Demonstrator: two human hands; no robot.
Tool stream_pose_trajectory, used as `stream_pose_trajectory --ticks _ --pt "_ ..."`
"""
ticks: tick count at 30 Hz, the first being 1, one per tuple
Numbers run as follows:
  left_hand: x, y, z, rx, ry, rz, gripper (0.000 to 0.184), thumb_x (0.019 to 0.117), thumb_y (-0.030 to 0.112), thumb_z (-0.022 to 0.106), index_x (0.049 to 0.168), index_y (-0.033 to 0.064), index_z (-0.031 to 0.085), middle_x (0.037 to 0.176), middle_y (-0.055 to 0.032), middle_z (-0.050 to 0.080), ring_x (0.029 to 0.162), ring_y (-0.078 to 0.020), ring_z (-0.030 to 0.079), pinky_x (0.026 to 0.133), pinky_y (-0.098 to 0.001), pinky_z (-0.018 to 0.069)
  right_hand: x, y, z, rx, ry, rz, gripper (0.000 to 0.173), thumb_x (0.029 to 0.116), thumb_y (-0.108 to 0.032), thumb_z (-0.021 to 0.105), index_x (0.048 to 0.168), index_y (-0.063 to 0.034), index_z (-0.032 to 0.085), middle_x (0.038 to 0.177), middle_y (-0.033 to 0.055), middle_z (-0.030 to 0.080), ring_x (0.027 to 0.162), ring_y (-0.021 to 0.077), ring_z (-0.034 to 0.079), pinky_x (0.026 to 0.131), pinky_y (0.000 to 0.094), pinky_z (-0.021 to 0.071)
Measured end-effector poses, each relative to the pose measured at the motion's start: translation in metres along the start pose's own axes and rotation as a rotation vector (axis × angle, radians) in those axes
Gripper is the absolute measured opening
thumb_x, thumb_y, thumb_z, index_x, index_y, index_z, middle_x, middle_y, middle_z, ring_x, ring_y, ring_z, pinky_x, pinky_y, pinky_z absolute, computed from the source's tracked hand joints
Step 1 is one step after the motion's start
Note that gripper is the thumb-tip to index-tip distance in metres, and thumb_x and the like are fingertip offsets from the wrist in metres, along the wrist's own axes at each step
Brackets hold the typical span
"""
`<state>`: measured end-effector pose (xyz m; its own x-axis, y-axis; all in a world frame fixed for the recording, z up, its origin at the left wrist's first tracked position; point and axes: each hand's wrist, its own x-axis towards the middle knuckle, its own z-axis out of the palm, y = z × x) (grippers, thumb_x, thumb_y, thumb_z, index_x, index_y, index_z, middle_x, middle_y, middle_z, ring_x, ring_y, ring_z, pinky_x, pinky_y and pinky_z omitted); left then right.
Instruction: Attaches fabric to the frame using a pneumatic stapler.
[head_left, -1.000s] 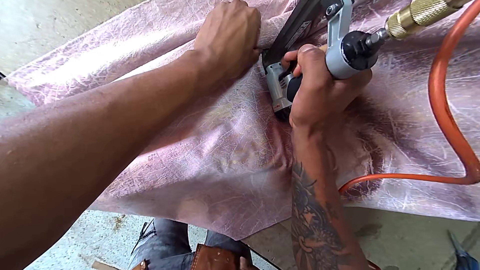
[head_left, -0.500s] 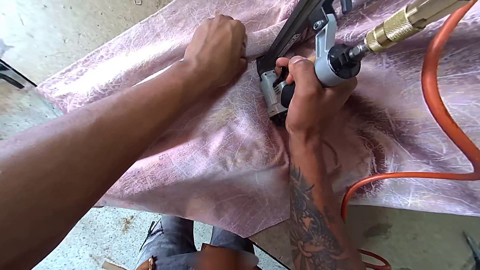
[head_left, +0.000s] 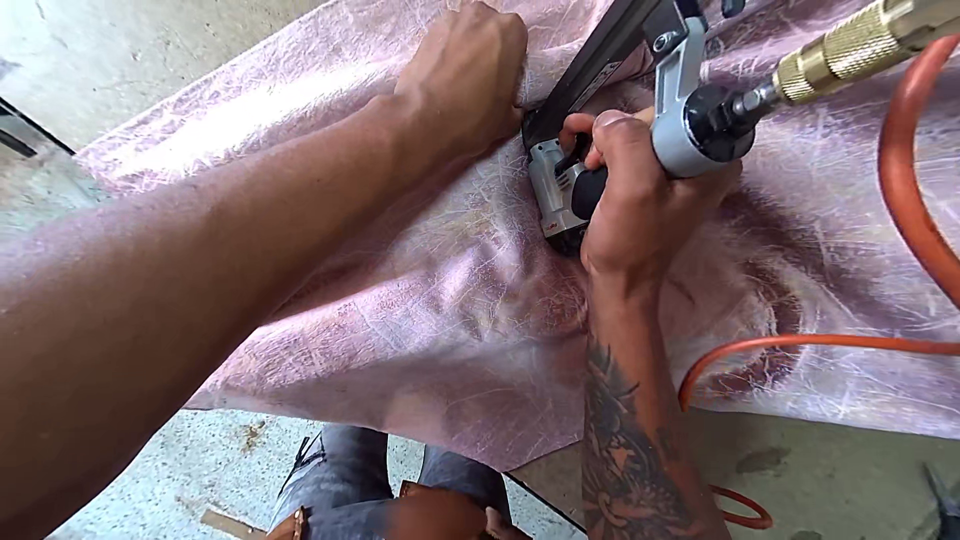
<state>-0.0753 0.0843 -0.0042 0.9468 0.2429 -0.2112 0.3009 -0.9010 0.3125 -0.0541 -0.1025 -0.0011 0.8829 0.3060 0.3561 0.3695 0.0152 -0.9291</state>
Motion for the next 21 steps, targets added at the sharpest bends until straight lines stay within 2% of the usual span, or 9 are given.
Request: stream_pose_trajectory --ticks 6,10,12,14,17,21 --pt "0.000 -0.001 -0.002 -0.026 -0.031 0.025 0.041 0.0888 0.039 0.070 0.113 0.0061 0.063 0.103 -0.0161 0.068 0.102 -0.0363 0.067 0.085 -0.0610 0.0521 -0.001 0.004 0.008 -0.061 0.031 -0.058 0.014 0.0912 -0.005 0.066 0.079 -0.0070 0.060 0.071 0.0087 0.070 0.064 0.0234 0.070 0.061 0.0427 0.0614" --pt "-0.017 -0.008 -0.008 -0.029 -0.029 0.075 0.040 0.0856 0.039 0.070 0.112 0.0093 0.064 0.101 -0.0136 0.069 0.099 -0.0348 0.067 0.082 -0.0601 0.0531 -0.005 0.002 0.007 -0.111 0.017 -0.063 0.011 0.0922 -0.006 0.067 0.083 -0.0067 0.062 0.075 0.0078 0.072 0.067 0.0201 0.071 0.063 0.0391 0.0607" --pt "-0.043 -0.016 -0.014 -0.006 0.022 0.041 0.044 0.0849 0.040 0.069 0.118 0.0112 0.064 0.109 -0.0142 0.068 0.108 -0.0365 0.066 0.087 -0.0603 0.0533 -0.005 0.001 0.008 -0.118 0.003 -0.067 0.011 0.0919 -0.008 0.067 0.082 -0.0072 0.062 0.076 0.0071 0.072 0.067 0.0189 0.071 0.063 0.0383 0.0602" --pt "-0.070 -0.024 -0.011 -0.003 0.068 -0.045 0.050 0.0877 0.048 0.067 0.121 0.0100 0.065 0.119 -0.0158 0.064 0.116 -0.0385 0.061 0.091 -0.0596 0.0522 -0.006 0.000 0.006 -0.105 -0.007 -0.034 0.011 0.0922 -0.008 0.068 0.082 -0.0072 0.062 0.076 0.0074 0.072 0.068 0.0199 0.072 0.064 0.0392 0.0613" --pt "-0.079 -0.032 -0.002 0.022 0.081 -0.097 0.049 0.0901 0.051 0.065 0.109 0.0064 0.066 0.110 -0.0167 0.065 0.105 -0.0388 0.065 0.082 -0.0601 0.0539 -0.010 -0.006 0.007 -0.053 -0.025 0.025 0.011 0.0923 -0.007 0.068 0.082 -0.0059 0.063 0.077 0.0095 0.073 0.071 0.0233 0.073 0.067 0.0410 0.0631" --pt "-0.073 -0.034 0.000 0.033 0.047 -0.066 0.044 0.0915 0.048 0.065 0.101 0.0050 0.065 0.103 -0.0157 0.065 0.099 -0.0364 0.067 0.081 -0.0580 0.0534 -0.019 -0.009 0.018 -0.086 -0.037 -0.003 0.009 0.0915 -0.007 0.068 0.084 -0.0067 0.063 0.077 0.0078 0.074 0.069 0.0204 0.073 0.065 0.0390 0.0618"
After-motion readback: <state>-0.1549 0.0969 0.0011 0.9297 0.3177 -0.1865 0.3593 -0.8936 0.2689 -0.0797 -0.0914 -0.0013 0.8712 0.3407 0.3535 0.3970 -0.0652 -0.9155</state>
